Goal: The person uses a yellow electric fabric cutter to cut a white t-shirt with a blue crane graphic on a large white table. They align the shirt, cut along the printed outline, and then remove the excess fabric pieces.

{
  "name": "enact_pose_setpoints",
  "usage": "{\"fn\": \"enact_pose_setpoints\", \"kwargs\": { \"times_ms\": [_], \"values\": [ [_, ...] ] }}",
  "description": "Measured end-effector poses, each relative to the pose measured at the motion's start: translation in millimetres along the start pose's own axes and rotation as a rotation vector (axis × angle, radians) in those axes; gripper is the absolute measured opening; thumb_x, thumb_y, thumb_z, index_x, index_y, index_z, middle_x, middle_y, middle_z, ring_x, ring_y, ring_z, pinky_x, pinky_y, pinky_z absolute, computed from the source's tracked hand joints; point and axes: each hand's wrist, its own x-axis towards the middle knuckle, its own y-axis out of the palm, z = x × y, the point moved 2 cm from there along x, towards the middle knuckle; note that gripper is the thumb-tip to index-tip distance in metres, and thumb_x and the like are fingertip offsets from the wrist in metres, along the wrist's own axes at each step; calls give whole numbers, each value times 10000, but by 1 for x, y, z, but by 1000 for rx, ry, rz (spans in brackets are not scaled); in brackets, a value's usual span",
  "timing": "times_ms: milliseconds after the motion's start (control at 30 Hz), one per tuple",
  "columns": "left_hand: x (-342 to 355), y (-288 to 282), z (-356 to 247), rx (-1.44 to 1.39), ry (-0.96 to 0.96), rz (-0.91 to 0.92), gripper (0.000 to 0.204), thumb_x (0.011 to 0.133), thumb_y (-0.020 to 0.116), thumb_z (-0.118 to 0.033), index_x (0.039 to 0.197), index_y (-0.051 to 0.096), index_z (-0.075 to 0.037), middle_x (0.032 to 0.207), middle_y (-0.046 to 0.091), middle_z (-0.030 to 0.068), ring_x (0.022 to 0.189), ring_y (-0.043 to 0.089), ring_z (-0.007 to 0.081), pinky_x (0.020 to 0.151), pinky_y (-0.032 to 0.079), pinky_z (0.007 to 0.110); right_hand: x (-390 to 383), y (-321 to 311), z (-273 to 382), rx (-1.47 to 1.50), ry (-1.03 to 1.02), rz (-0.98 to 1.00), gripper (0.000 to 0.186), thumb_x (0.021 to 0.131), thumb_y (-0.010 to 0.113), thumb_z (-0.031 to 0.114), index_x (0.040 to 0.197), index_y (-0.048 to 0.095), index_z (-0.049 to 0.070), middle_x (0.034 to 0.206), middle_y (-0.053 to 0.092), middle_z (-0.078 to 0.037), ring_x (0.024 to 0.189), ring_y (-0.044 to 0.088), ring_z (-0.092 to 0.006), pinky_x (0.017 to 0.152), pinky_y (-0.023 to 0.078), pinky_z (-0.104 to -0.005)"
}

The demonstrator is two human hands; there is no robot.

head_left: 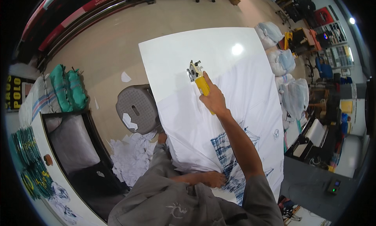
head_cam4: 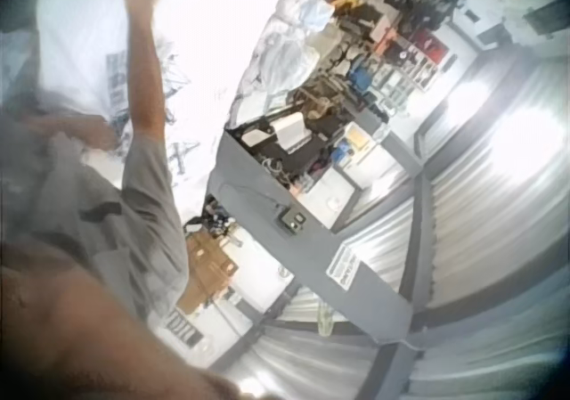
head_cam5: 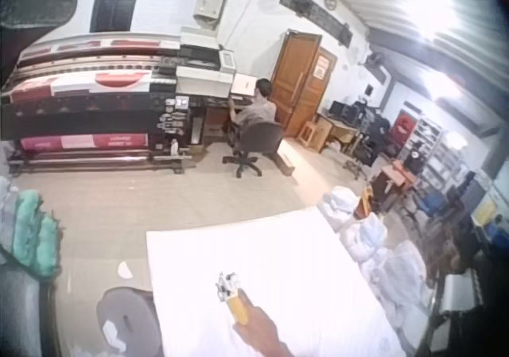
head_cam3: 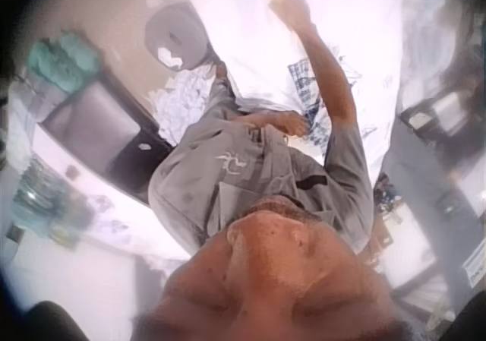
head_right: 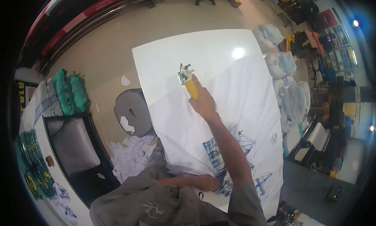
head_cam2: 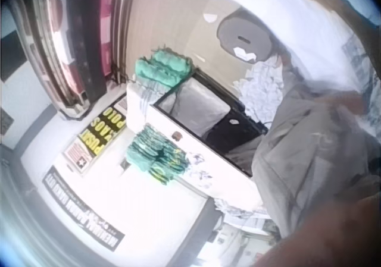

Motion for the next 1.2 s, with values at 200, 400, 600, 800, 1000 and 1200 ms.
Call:
{"fn": "enact_pose_setpoints", "kwargs": {
  "times_ms": [200,400,600,800,1000,1200],
  "values": [
    [-9,-66,-7,37,-80,-134,269,982,579,-192,1184,757,-185,1633,482,65,1575,338,297,1333,193,544,-55,-10,-31,-33,-47,-67,1050,815,702,130,1703,183,338,1289,660,-249,1199,653,-450,1012,542,-499],
    [-8,-88,4,148,-148,239,435,1008,565,-204,1436,640,-196,1702,382,89,1621,237,313,1328,115,577,-231,-34,-120,67,245,-212,1079,796,713,143,1706,133,170,1336,658,-276,1208,663,-452,1003,550,-509],
    [-8,-60,1,295,-150,294,553,945,609,-176,1496,597,-227,1686,422,56,1600,304,292,1316,155,587,-498,-4,-259,189,790,-611,1008,775,777,240,1648,279,164,1170,726,-289,1037,722,-459,901,575,-505],
    [19,-56,-28,331,-190,359,545,908,585,-102,1438,652,-213,1670,447,60,1582,331,321,1298,193,607,-776,99,-393,286,1301,-1096,909,719,845,295,1513,435,132,1187,734,-248,1074,721,-426,924,575,-485],
    [15,-40,-47,652,-387,272,490,913,577,-62,1353,705,-235,1681,425,102,1581,310,378,1290,177,621,-999,212,-536,467,1614,-1385,870,719,863,323,1481,487,136,1209,723,-229,1145,691,-424,978,556,-511],
    [-83,4,-68,104,-941,-700,484,1078,518,-284,1368,598,95,1376,630,297,1304,579,455,1126,418,570,-1194,319,-652,496,1583,-1612,755,722,870,284,1389,591,66,1160,725,-165,1051,708,-342,919,556,-469]
  ]
}}
